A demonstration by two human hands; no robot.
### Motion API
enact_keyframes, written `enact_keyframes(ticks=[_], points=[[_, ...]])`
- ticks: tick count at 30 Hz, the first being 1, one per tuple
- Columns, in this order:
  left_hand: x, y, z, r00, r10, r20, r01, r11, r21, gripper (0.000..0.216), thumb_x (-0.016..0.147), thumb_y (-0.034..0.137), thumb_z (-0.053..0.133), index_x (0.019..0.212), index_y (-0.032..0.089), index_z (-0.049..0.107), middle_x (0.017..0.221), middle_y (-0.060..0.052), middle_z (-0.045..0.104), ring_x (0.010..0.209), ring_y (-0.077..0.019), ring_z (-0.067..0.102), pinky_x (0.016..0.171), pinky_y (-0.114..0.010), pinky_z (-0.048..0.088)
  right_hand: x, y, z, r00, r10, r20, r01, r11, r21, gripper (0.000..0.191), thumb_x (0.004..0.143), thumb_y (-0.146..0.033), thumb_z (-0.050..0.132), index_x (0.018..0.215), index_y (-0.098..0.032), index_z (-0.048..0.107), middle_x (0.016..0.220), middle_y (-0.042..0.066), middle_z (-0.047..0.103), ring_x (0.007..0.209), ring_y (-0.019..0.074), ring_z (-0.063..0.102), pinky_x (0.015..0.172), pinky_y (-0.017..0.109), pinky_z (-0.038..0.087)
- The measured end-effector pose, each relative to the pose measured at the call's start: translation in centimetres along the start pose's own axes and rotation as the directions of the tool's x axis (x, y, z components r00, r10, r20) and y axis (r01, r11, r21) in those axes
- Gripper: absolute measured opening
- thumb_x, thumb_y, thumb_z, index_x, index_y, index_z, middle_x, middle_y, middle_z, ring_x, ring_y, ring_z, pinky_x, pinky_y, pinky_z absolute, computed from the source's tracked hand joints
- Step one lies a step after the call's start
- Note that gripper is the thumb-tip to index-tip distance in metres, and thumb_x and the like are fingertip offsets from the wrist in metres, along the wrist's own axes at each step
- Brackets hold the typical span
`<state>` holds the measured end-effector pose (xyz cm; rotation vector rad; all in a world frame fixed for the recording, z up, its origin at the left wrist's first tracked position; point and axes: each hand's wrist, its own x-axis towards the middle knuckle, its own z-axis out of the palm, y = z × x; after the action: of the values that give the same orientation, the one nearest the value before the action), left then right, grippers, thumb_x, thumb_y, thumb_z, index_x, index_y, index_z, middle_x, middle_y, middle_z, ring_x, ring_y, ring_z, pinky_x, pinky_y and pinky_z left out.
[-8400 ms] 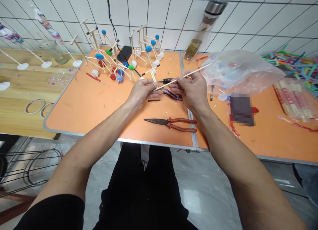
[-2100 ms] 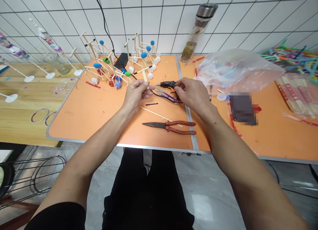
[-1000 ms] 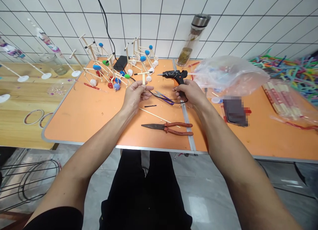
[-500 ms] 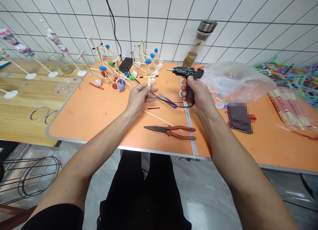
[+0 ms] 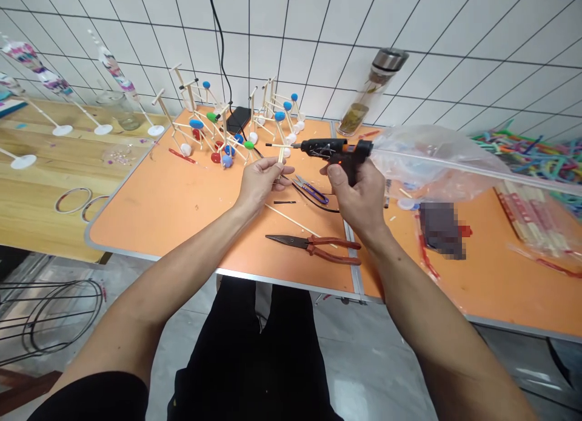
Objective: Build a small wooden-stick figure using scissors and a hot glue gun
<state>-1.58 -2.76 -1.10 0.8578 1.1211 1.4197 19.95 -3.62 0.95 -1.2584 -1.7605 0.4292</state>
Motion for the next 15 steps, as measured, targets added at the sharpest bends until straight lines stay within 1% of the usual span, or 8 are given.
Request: enact_keyframes(ticks=[4,8,12,15], points=[[-0.13,-0.07,0.07,1.0,0.025,0.012,-0.026,1.0,0.018,0.01,0.101,0.025,0.08,0.104,0.016,0.079,0.105,-0.01,0.09,0.067,-0.0103,0.079,0.061,-0.018,0.056,-0.31,-0.51,0.15,0.999,-0.045,0.028,0.048,0.992,-0.117,0.054,0.108,-0.071,0.056,0.127,-0.026,0.079,0.1,0.011,0.078,0.09,0.0315,0.071,0.087,0.048,0.059],[-0.12,-0.11,0.16,1.0,0.024,0.017,-0.024,0.999,0.029,0.008,0.102,0.024,0.078,0.104,0.016,0.079,0.105,-0.01,0.09,0.066,-0.0101,0.078,0.061,-0.019,0.057,-0.39,-0.81,0.26,0.997,-0.042,0.07,0.053,0.985,-0.165,0.053,0.109,-0.067,0.055,0.133,-0.025,0.078,0.108,0.013,0.08,0.098,0.0342,0.074,0.089,0.048,0.058],[-0.15,-0.07,0.29,1.0,0.015,0.02,-0.016,1.0,0.019,0.007,0.102,0.022,0.079,0.103,0.015,0.08,0.102,-0.01,0.09,0.065,-0.0102,0.078,0.06,-0.019,0.055,-0.45,-0.71,0.27,0.996,-0.06,0.068,0.071,0.982,-0.173,0.054,0.11,-0.066,0.053,0.136,-0.025,0.076,0.111,0.014,0.08,0.103,0.0359,0.075,0.09,0.049,0.058],[-0.24,-0.03,0.4,1.0,0.015,0.024,-0.015,1.0,0.01,0.006,0.103,0.02,0.078,0.102,0.015,0.079,0.1,-0.009,0.09,0.063,-0.01,0.077,0.06,-0.019,0.055,-0.41,-0.21,0.4,0.994,-0.099,0.048,0.106,0.982,-0.16,0.054,0.111,-0.065,0.054,0.136,-0.023,0.076,0.11,0.013,0.079,0.101,0.0338,0.075,0.089,0.047,0.057]])
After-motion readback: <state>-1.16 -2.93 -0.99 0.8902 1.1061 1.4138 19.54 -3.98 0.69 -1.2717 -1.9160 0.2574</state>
